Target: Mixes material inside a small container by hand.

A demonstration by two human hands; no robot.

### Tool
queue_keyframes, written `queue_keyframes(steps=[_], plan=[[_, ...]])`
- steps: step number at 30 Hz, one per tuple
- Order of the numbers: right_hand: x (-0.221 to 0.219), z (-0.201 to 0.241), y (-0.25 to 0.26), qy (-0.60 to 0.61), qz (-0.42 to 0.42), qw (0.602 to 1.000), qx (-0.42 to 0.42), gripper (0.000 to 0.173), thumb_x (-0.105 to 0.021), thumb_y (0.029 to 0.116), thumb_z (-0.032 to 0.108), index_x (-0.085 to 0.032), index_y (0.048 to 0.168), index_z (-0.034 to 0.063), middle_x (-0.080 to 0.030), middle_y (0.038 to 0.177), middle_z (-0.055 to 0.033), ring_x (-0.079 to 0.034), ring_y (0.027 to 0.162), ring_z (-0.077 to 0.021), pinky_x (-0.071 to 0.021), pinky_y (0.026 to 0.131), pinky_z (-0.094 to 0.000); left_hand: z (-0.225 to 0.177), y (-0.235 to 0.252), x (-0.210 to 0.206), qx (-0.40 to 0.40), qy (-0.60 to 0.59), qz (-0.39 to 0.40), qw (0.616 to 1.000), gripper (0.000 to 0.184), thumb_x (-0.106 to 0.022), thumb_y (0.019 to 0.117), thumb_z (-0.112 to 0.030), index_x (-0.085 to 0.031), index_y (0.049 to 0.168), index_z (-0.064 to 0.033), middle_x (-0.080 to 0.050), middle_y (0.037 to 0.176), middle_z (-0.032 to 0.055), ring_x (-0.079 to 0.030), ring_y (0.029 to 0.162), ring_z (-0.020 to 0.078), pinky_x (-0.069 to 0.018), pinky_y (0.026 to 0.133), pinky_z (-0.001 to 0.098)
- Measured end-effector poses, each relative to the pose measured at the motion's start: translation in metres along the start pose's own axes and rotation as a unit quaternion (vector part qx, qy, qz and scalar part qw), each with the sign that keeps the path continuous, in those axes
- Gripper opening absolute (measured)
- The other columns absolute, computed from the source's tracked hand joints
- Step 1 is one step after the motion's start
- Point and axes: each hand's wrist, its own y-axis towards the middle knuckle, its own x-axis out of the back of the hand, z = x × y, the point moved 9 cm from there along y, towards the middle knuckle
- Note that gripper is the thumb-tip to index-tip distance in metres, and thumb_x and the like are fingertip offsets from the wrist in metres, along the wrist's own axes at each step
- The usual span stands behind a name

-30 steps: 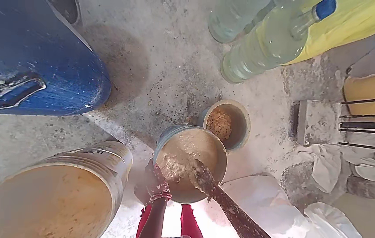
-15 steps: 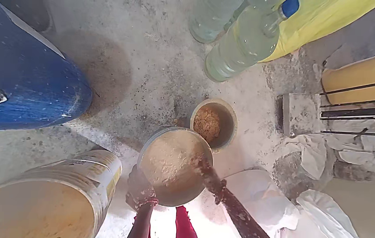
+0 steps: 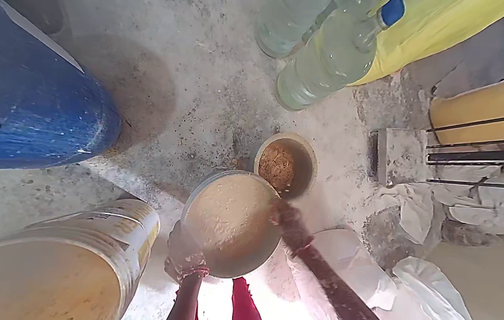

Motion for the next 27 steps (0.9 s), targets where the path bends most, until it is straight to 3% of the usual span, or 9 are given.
queue_keyframes(steps=[3,5,7,10,13,19,22,24,27], plan=[[-0.122,0.029,-0.015,-0.183,0.198,0.954,0.132,0.041,-0.060,0.0941,0.001,-0.066,0.134,0.0032,-0.056,0.148,-0.0189,-0.045,0.143,-0.0386,-0.0306,0.120,-0.0562,0.002,0.000,-0.001,0.034,0.015,0.024,0.999,0.048,-0.029,0.1105,-0.028,-0.053,0.147,-0.0077,-0.056,0.145,0.0218,-0.051,0.136,0.0412,-0.0378,0.106,0.0673],[-0.182,0.051,-0.008,-0.251,0.279,0.900,0.222,0.049,-0.073,0.0894,0.010,-0.066,0.138,0.0184,-0.043,0.161,-0.0095,-0.026,0.152,-0.0424,-0.0150,0.118,-0.0728,0.003,0.000,-0.001,0.038,0.014,0.021,0.999,0.048,-0.028,0.1113,-0.029,-0.053,0.147,-0.0087,-0.056,0.144,0.0217,-0.053,0.134,0.0422,-0.0393,0.103,0.0692],[-0.214,0.069,0.015,-0.275,0.319,0.875,0.240,0.048,-0.065,0.0977,0.014,-0.058,0.145,0.0177,-0.040,0.163,-0.0089,-0.020,0.155,-0.0431,-0.0045,0.118,-0.0759,0.000,0.000,0.003,0.036,0.015,0.013,0.999,0.046,-0.030,0.1112,-0.028,-0.054,0.145,-0.0075,-0.057,0.142,0.0226,-0.055,0.131,0.0428,-0.0411,0.103,0.0681],[-0.213,0.075,0.056,-0.293,0.375,0.870,0.132,0.040,-0.060,0.0998,0.010,-0.059,0.138,-0.0013,-0.054,0.146,-0.0236,-0.044,0.141,-0.0421,-0.0250,0.119,-0.0629,-0.006,0.000,0.005,0.034,-0.005,0.008,0.999,0.048,-0.030,0.1104,-0.027,-0.054,0.144,-0.0029,-0.057,0.142,0.0251,-0.053,0.133,0.0421,-0.0377,0.108,0.0647],[-0.168,0.055,0.076,-0.172,0.344,0.923,-0.006,0.040,-0.048,0.1070,0.011,-0.052,0.141,-0.0102,-0.052,0.147,-0.0285,-0.048,0.141,-0.0385,-0.0341,0.118,-0.0488,-0.007,0.001,0.005,0.031,-0.018,0.004,0.999,0.048,-0.031,0.1093,-0.025,-0.054,0.144,-0.0001,-0.057,0.140,0.0279,-0.053,0.132,0.0448,-0.0373,0.107,0.0657],[-0.127,-0.035,0.075,-0.065,0.245,0.946,-0.201,0.046,-0.036,0.1130,0.024,-0.046,0.150,-0.0014,-0.045,0.157,-0.0215,-0.040,0.149,-0.0325,-0.0270,0.123,-0.0474,0.000,0.002,0.004,0.022,-0.012,0.006,1.000,0.049,-0.030,0.1105,-0.029,-0.053,0.145,-0.0021,-0.057,0.141,0.0265,-0.054,0.132,0.0426,-0.0390,0.107,0.0635],[-0.118,-0.062,0.032,-0.028,0.168,0.963,-0.207,0.046,-0.032,0.1131,0.019,-0.046,0.148,-0.0064,-0.045,0.155,-0.0255,-0.040,0.148,-0.0348,-0.0269,0.123,-0.0460,0.020,-0.003,-0.010,0.023,0.066,0.035,0.997,0.047,-0.034,0.1089,-0.027,-0.051,0.148,-0.0080,-0.057,0.141,0.0237,-0.056,0.129,0.0422,-0.0425,0.100,0.0660],[-0.128,-0.073,-0.003,0.058,0.110,0.974,-0.189,0.048,-0.030,0.1126,0.016,-0.036,0.154,-0.0075,-0.035,0.162,-0.0240,-0.031,0.154,-0.0310,-0.0200,0.127,-0.0402,0.034,-0.006,-0.019,0.034,0.121,0.069,0.990,0.046,-0.035,0.1091,-0.028,-0.048,0.150,-0.0119,-0.057,0.143,0.0212,-0.056,0.129,0.0413,-0.0445,0.098,0.0649],[-0.163,-0.077,-0.036,0.201,0.066,0.948,-0.237,0.049,-0.031,0.1129,0.017,-0.033,0.156,-0.0067,-0.034,0.162,-0.0242,-0.033,0.152,-0.0284,-0.0238,0.126,-0.0387,0.022,-0.005,-0.012,0.018,0.085,0.053,0.995,0.046,-0.034,0.1082,-0.025,-0.052,0.147,-0.0075,-0.058,0.140,0.0239,-0.057,0.127,0.0424,-0.0429,0.100,0.0646]])
